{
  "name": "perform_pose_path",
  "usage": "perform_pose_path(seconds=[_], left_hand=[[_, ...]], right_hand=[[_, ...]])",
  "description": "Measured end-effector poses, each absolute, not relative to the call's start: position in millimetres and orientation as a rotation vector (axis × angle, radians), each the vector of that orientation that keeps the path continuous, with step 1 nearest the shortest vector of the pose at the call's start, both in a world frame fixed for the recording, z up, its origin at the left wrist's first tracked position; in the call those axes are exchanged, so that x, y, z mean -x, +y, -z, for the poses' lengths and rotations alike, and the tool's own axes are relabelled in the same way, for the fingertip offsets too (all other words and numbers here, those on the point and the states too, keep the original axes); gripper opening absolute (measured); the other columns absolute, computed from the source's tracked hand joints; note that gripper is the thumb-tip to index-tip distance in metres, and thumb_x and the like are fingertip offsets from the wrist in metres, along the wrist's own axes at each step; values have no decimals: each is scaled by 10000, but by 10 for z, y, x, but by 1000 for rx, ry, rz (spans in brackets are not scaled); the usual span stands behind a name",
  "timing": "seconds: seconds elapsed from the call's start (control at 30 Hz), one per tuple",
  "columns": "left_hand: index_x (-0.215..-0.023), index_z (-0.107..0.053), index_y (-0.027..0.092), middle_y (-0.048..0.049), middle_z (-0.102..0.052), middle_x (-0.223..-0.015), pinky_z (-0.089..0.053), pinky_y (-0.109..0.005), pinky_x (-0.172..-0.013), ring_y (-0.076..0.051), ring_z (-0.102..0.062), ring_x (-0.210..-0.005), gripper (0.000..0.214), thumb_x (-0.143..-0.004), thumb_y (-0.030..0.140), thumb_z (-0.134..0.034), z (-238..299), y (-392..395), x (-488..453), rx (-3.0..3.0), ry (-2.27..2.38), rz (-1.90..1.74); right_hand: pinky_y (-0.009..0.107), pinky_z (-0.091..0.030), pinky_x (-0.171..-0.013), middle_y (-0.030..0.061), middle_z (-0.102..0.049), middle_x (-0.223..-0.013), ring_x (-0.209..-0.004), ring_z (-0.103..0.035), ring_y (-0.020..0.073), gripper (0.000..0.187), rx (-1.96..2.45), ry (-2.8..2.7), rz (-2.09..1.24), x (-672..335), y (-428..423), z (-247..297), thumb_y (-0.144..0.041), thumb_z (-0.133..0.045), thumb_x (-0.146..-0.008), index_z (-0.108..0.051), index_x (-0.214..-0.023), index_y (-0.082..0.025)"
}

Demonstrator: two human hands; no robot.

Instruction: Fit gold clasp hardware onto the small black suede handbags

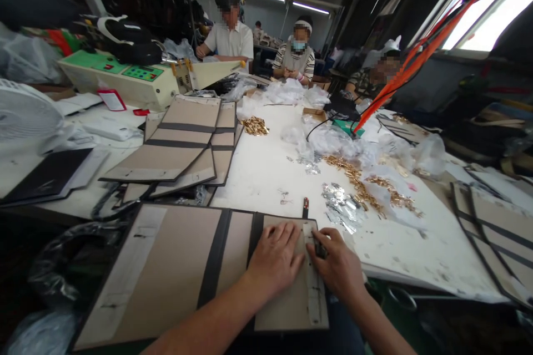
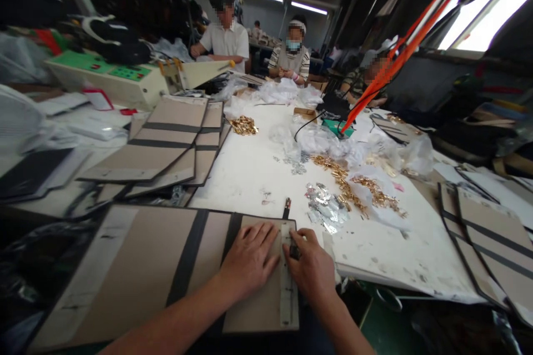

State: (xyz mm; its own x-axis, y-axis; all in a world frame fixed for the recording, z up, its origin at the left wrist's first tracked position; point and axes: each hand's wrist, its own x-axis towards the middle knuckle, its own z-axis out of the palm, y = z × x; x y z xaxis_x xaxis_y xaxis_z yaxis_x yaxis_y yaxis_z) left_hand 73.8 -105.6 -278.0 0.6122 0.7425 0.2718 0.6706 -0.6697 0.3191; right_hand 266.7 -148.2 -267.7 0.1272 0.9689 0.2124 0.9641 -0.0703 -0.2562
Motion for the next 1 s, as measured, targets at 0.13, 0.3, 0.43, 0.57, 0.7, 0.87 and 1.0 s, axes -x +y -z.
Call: perform_pose_path(seconds=[0.13, 0.3, 0.43, 0.57, 0.7, 0.87, 1.0], left_hand=[[-1532, -440, 232, -75, -534, -1549, -291, -508, -1155, -281, -432, -1413, 544, -1042, 467, -464, 2740, -947, -732, -2591, 1155, -568], [-1523, -464, 265, -77, -552, -1522, -300, -525, -1143, -304, -464, -1372, 559, -1004, 463, -529, 2709, -848, -750, -2552, 1126, -505], [-1512, -487, 294, -63, -572, -1497, -321, -523, -1132, -308, -476, -1359, 559, -982, 458, -563, 2723, -781, -767, -2545, 1130, -484], [-1512, -496, 309, -57, -582, -1492, -339, -503, -1117, -309, -488, -1357, 552, -984, 461, -560, 2771, -773, -781, -2610, 1137, -490], [-1497, -522, 298, -60, -594, -1486, -331, -501, -1118, -305, -493, -1361, 529, -997, 472, -534, 2770, -784, -796, -2673, 1155, -475], [-1516, -495, 305, -58, -581, -1502, -316, -496, -1134, -290, -468, -1390, 535, -1013, 487, -503, 2719, -792, -784, -2699, 1151, -447], [-1529, -473, 281, -71, -560, -1516, -310, -517, -1152, -302, -453, -1395, 580, -1000, 515, -513, 2717, -821, -771, -2671, 1158, -451]], right_hand=[[290, -569, -707, 50, -662, -1262, -878, -746, 194, 339, 2064, -1899, -77, -2674, -1414, 2676, -413, -560, -991, -696, -1276, -291], [296, -569, -711, 82, -653, -1278, -878, -744, 205, 388, 2097, -1927, -122, -2659, -1407, 2646, -388, -536, -999, -659, -1351, -278], [289, -574, -728, 88, -651, -1285, -875, -740, 201, 383, 2103, -1936, -168, -2668, -1389, 2621, -360, -536, -997, -658, -1352, -283], [301, -589, -750, 96, -638, -1317, -897, -741, 213, 399, 2091, -1945, -237, -2674, -1376, 2604, -304, -556, -975, -651, -1362, -277], [313, -590, -789, 93, -637, -1333, -967, -737, 234, 417, 2064, -1933, -281, -2652, -1397, 2559, -259, -577, -947, -656, -1357, -277], [279, -553, -810, 46, -715, -1167, -909, -730, 194, 304, 1970, -1840, -419, -2866, -1243, 2426, -361, -625, -953, -744, -1226, -300], [319, -509, -849, 41, -759, -1089, -1001, -711, 243, 293, 2217, -1657, -280, -3266, -937, 2376, -457, -627, -941, -796, -1110, -288]])
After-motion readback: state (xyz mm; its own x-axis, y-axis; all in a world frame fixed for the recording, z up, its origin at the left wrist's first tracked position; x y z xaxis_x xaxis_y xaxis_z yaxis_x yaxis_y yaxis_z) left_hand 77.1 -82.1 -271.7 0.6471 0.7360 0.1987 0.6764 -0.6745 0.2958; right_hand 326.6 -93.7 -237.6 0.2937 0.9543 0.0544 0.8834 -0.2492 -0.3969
